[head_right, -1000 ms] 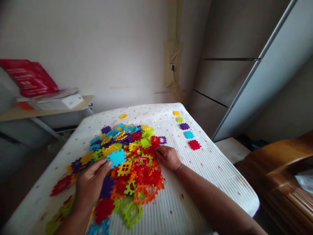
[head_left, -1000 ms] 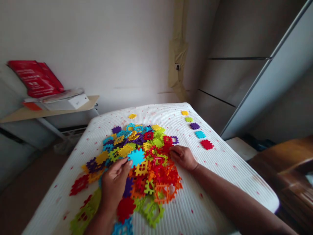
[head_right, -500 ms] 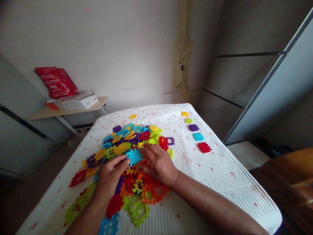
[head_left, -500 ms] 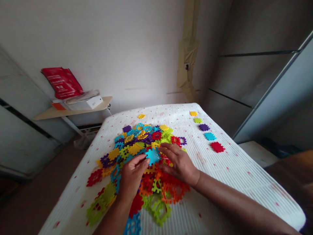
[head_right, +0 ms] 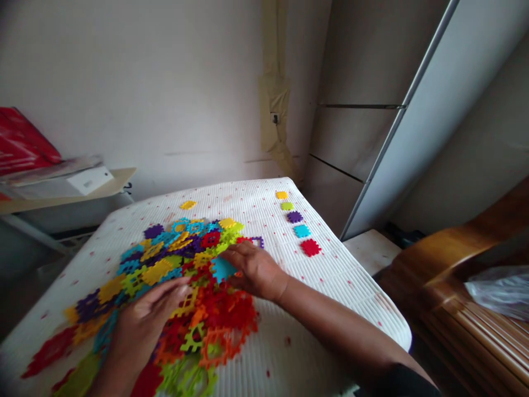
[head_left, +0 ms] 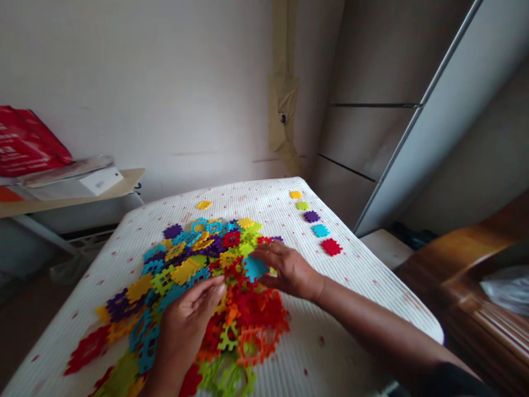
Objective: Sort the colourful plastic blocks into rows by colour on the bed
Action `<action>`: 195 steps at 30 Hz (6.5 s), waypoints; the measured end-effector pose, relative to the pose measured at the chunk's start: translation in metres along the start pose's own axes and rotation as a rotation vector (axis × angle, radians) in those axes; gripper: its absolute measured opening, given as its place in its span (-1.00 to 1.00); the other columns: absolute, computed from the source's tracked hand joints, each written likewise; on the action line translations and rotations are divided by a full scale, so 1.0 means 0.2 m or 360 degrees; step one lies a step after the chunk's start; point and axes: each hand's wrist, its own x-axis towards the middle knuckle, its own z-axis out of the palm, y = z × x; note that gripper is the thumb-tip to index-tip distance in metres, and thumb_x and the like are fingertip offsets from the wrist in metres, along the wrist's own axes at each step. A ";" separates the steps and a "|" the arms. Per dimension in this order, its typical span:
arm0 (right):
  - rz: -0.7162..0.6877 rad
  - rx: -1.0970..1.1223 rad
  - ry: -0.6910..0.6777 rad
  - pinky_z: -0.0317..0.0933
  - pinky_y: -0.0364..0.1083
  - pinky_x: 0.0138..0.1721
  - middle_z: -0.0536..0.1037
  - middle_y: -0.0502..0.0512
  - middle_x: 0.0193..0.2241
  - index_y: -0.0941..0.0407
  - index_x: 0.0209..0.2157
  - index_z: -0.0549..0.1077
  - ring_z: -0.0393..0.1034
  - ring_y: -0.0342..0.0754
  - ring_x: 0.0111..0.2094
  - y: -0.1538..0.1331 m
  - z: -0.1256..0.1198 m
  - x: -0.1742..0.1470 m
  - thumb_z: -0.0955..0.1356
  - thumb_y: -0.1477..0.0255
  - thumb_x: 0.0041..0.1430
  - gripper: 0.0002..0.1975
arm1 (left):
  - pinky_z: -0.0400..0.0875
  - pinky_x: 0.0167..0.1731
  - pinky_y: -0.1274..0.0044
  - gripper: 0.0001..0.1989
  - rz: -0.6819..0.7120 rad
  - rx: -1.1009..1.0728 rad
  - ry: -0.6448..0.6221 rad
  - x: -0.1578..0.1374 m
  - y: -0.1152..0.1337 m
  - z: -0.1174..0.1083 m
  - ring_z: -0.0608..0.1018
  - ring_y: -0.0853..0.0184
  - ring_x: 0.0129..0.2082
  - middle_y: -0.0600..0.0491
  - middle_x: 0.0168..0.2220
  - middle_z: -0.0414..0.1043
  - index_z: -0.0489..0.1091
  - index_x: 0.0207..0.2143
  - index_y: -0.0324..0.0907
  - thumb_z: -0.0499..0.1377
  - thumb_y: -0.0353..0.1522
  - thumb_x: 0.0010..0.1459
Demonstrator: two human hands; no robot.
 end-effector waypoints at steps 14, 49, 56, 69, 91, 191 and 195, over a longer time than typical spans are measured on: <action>0.0939 -0.0442 -0.0503 0.26 -0.11 -0.17 0.53 0.06 -0.16 0.05 -0.09 0.45 0.42 -0.03 -0.19 0.90 -0.43 -0.38 0.43 0.48 -0.17 -0.51 | 0.40 -0.08 0.32 -0.59 0.0224 0.0181 0.0600 0.03 -0.07 -0.14 0.54 0.16 -0.25 -0.01 -0.30 0.53 0.47 -0.33 -0.17 0.19 -0.08 -0.16; 0.0630 -0.0306 -0.0318 0.24 -0.14 -0.36 0.54 0.09 -0.32 0.10 -0.21 0.47 0.42 -0.09 -0.41 0.57 -0.23 -0.14 0.34 0.49 -0.03 -0.74 | 0.38 -0.21 0.50 -0.75 0.0620 0.0561 0.0852 0.10 -0.13 -0.31 0.51 0.30 -0.29 0.04 -0.32 0.50 0.47 -0.31 -0.15 0.13 -0.21 0.04; 0.0359 -0.0130 -0.0337 0.25 -0.15 -0.30 0.52 0.09 -0.28 0.09 -0.24 0.48 0.42 -0.09 -0.32 0.38 0.04 0.11 0.28 0.48 0.10 -0.81 | 0.36 -0.19 0.49 -0.72 0.0530 0.0815 0.0860 0.17 -0.16 -0.45 0.51 0.28 -0.29 0.03 -0.29 0.51 0.47 -0.30 -0.14 0.07 -0.20 0.05; 0.1027 0.0076 0.0421 0.25 -0.11 -0.32 0.54 0.08 -0.42 0.10 -0.40 0.47 0.42 -0.06 -0.39 0.52 0.31 0.08 0.19 0.31 0.12 -0.73 | 0.36 -0.10 0.34 -0.70 0.0712 0.1301 0.0073 0.50 0.04 -0.20 0.46 0.28 -0.16 -0.05 -0.10 0.39 0.36 -0.10 -0.17 0.10 -0.26 0.14; 0.1035 -0.0016 0.0360 0.25 -0.12 -0.28 0.55 0.08 -0.31 0.10 -0.27 0.47 0.42 -0.07 -0.35 0.57 0.32 0.15 0.23 0.35 0.11 -0.76 | 0.32 -0.09 0.36 -0.71 0.0681 0.1082 0.0408 0.37 0.00 -0.19 0.47 0.17 -0.14 -0.11 -0.20 0.46 0.43 -0.21 -0.23 0.01 -0.30 0.13; 0.0655 -0.0490 -0.0520 0.18 -0.01 -0.08 0.27 0.14 0.08 -0.02 0.10 0.23 0.18 0.05 0.04 0.58 0.82 1.46 0.25 0.36 0.14 -0.54 | 0.30 -0.04 0.28 -0.72 0.0266 0.0394 0.0528 0.27 -0.18 -0.19 0.46 0.17 -0.11 -0.05 -0.17 0.45 0.47 -0.26 -0.13 0.10 -0.30 -0.03; 0.0756 -0.0482 -0.0557 0.15 0.12 -0.08 0.25 0.21 0.10 -0.02 0.06 0.27 0.16 0.15 0.06 0.55 0.94 1.49 0.28 0.30 0.12 -0.56 | 0.33 -0.08 0.34 -0.73 0.0304 0.0375 0.0507 0.27 -0.20 -0.19 0.46 0.20 -0.13 -0.05 -0.17 0.44 0.46 -0.23 -0.13 0.09 -0.34 -0.02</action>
